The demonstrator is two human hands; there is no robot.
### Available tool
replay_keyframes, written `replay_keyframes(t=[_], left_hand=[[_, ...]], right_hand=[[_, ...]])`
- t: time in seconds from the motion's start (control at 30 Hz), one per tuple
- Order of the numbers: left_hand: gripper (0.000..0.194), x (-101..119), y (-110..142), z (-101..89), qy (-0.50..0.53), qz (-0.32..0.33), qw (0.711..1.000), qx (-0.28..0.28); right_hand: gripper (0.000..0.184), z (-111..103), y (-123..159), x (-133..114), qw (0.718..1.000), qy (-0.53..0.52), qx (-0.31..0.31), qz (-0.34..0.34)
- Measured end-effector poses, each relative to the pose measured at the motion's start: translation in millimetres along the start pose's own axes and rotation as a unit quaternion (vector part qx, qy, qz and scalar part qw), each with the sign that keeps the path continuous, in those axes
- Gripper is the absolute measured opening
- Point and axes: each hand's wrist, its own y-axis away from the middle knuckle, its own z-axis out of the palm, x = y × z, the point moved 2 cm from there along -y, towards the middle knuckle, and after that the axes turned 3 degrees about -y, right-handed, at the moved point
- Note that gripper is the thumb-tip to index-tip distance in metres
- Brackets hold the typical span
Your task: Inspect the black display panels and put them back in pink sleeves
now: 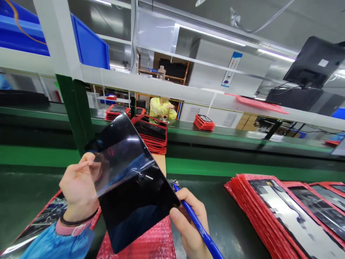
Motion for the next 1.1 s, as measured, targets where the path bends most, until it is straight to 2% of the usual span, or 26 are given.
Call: replay_keyframes(t=[0.1,0.23,0.37,0.47,0.53,0.6,0.73,0.8,0.9,0.97,1.03,1.1], left_hand=[[0.027,-2,-1,-1.2,0.022,-0.002,1.000,0.016],[0.024,0,-1,-0.6,0.020,-0.011,1.000,0.000],[0.015,2,5,4.0,0.019,-0.056,0.995,-0.082],[0.016,5,14,9.6,0.026,-0.050,0.987,-0.150],[0.017,7,21,12.2,0.011,-0.038,0.984,-0.172],[0.017,9,25,13.2,-0.008,-0.030,0.982,-0.185],[0.019,9,25,10.0,-0.034,0.010,0.980,-0.194],[0.020,8,23,7.9,-0.038,0.029,0.980,-0.194],[0.019,6,23,6.7,-0.044,0.056,0.978,-0.196],[0.018,5,24,7.1,-0.050,0.062,0.976,-0.203],[0.018,4,26,7.6,-0.056,0.058,0.974,-0.210],[0.019,4,26,8.0,-0.062,0.060,0.973,-0.214]], right_hand=[[0.024,-6,1,1,1.000,-0.004,0.010,-0.007],[0.029,-9,-3,2,1.000,0.001,0.012,-0.010],[0.034,-11,-3,3,0.996,0.084,0.013,0.005],[0.030,-10,0,5,0.991,0.123,0.057,0.016],[0.030,-8,1,5,0.989,0.136,0.066,0.003],[0.026,-4,-2,3,0.989,0.148,0.021,-0.013],[0.019,0,-11,2,0.970,0.206,-0.132,-0.009],[0.020,-2,-14,1,0.958,0.239,-0.160,-0.019],[0.026,-5,-15,3,0.945,0.279,-0.167,-0.035],[0.037,-6,-13,7,0.938,0.308,-0.150,-0.061],[0.057,-6,-10,13,0.928,0.331,-0.117,-0.125],[0.074,-5,-7,19,0.908,0.345,-0.080,-0.225]])
